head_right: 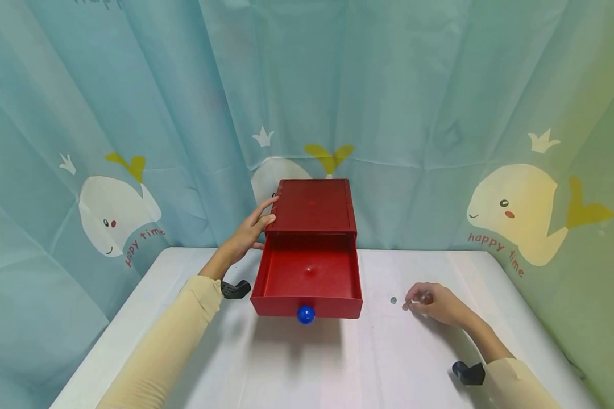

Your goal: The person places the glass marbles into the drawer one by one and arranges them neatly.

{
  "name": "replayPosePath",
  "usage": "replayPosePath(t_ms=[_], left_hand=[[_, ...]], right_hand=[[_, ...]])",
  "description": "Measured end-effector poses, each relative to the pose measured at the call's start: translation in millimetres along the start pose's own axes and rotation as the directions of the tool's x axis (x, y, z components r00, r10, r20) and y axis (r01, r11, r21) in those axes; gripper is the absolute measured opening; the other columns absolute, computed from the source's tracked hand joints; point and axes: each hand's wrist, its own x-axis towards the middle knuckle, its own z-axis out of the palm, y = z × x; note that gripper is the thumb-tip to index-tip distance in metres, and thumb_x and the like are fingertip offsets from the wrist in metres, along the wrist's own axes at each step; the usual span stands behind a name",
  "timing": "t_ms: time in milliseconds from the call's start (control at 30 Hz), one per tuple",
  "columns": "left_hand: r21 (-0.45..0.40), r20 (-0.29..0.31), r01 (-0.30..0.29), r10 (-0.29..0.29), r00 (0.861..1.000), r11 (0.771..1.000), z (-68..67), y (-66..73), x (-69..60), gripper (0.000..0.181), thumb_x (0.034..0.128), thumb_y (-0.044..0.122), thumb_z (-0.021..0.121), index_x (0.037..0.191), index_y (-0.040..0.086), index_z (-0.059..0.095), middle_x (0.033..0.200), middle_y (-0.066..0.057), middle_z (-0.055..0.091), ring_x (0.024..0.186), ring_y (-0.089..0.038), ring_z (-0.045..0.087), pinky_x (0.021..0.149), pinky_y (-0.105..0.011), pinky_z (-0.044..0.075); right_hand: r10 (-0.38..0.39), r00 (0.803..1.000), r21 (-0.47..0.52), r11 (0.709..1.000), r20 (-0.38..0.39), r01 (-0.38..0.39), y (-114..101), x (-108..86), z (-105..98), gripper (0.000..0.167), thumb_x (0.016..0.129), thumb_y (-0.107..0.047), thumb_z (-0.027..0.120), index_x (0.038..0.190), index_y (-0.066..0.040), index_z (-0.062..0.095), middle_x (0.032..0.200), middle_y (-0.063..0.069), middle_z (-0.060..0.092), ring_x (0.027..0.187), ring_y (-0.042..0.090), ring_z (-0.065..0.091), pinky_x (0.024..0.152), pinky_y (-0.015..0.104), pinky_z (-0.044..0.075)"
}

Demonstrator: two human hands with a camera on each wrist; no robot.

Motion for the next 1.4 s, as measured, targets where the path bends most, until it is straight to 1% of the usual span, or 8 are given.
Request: replayPosePath(t_ms=[333,600,733,833,967,1033,1233,1400], left_hand=[[0.004,0.000,-0.008,0.008,1.000,1.000,-0.1,-0.8,1.2,0.064,0.1013,0.047,0.051,0.161,0.042,0.028,0.163,-0.013,0.036,0.140,-0.039,0.045,0.091,-0.064,0.054],[-0.010,-0.005,-0.007,0.007,1.000,1.000,-0.5,-1.9,1.1,0.063,0.1006,0.048,0.052,0.160,0.043,0.030,0.161,-0.011,0.038,0.138,-0.037,0.048,0.090,-0.063,0.054],[-0.011,-0.006,0.000,0.000,1.000,1.000,-0.4,-3.6,2.1,0.063,0.1010,0.048,0.052,0.159,0.044,0.030,0.162,-0.011,0.038,0.138,-0.036,0.048,0.091,-0.064,0.054],[-0.011,-0.010,0.000,0.000,1.000,1.000,-0.1,-4.0,2.6,0.062,0.1009,0.049,0.052,0.159,0.044,0.031,0.162,-0.011,0.038,0.138,-0.036,0.048,0.090,-0.064,0.054],[-0.005,-0.013,-0.004,0.004,1.000,1.000,0.3,-3.8,2.8,0.062,0.1010,0.049,0.052,0.159,0.044,0.031,0.161,-0.011,0.039,0.137,-0.037,0.049,0.090,-0.063,0.055],[-0.003,-0.015,-0.005,0.005,1.000,1.000,0.3,-3.9,3.1,0.062,0.1010,0.048,0.052,0.159,0.045,0.031,0.161,-0.010,0.039,0.137,-0.037,0.049,0.089,-0.063,0.055],[-0.007,-0.010,-0.007,0.007,1.000,1.000,0.1,-3.9,3.4,0.062,0.1014,0.048,0.052,0.159,0.044,0.031,0.161,-0.011,0.039,0.138,-0.037,0.048,0.090,-0.062,0.055],[-0.010,-0.008,-0.001,0.001,1.000,1.000,-0.1,-3.2,2.3,0.061,0.1018,0.047,0.052,0.159,0.044,0.031,0.161,-0.011,0.039,0.138,-0.036,0.048,0.091,-0.062,0.055]], right_hand=[[-0.047,0.999,0.011,0.999,0.006,0.047,1.6,1.2,-1.1,0.009,0.093,-0.008,0.073,0.098,-0.015,0.071,0.089,-0.007,0.073,0.078,0.008,0.051,0.068,0.025,0.041],[-0.058,0.998,-0.018,0.998,0.006,0.059,-0.9,0.7,-7.7,0.009,0.092,-0.008,0.075,0.095,-0.015,0.070,0.086,-0.005,0.064,0.075,0.006,0.052,0.066,0.025,0.044],[-0.065,0.998,-0.007,0.998,0.023,0.065,-2.9,-1.0,-14.2,0.008,0.092,-0.009,0.075,0.095,-0.013,0.069,0.087,-0.003,0.064,0.074,0.006,0.054,0.065,0.024,0.046],[-0.126,0.992,-0.017,0.992,0.015,0.126,-5.2,-1.7,-19.7,0.009,0.093,-0.007,0.074,0.095,-0.014,0.069,0.087,-0.004,0.064,0.074,0.006,0.056,0.065,0.024,0.047],[-0.239,0.971,-0.045,0.970,-0.015,0.238,-11.7,-0.7,-28.9,0.012,0.092,-0.003,0.073,0.095,-0.014,0.069,0.086,-0.002,0.067,0.077,0.006,0.059,0.066,0.024,0.050],[-0.262,0.965,-0.060,0.964,-0.024,0.260,-17.0,0.5,-34.2,0.013,0.092,-0.003,0.073,0.096,-0.014,0.069,0.087,-0.002,0.067,0.078,0.005,0.060,0.067,0.024,0.051],[-0.218,0.975,-0.080,0.974,-0.047,0.214,-33.9,3.7,-49.5,0.011,0.093,-0.008,0.074,0.099,-0.016,0.069,0.092,-0.005,0.068,0.079,0.008,0.064,0.067,0.025,0.052],[-0.217,0.972,-0.086,0.974,-0.090,0.209,-45.3,4.7,-59.8,0.015,0.093,-0.009,0.075,0.098,-0.021,0.070,0.094,-0.004,0.070,0.079,0.010,0.066,0.067,0.027,0.054]])
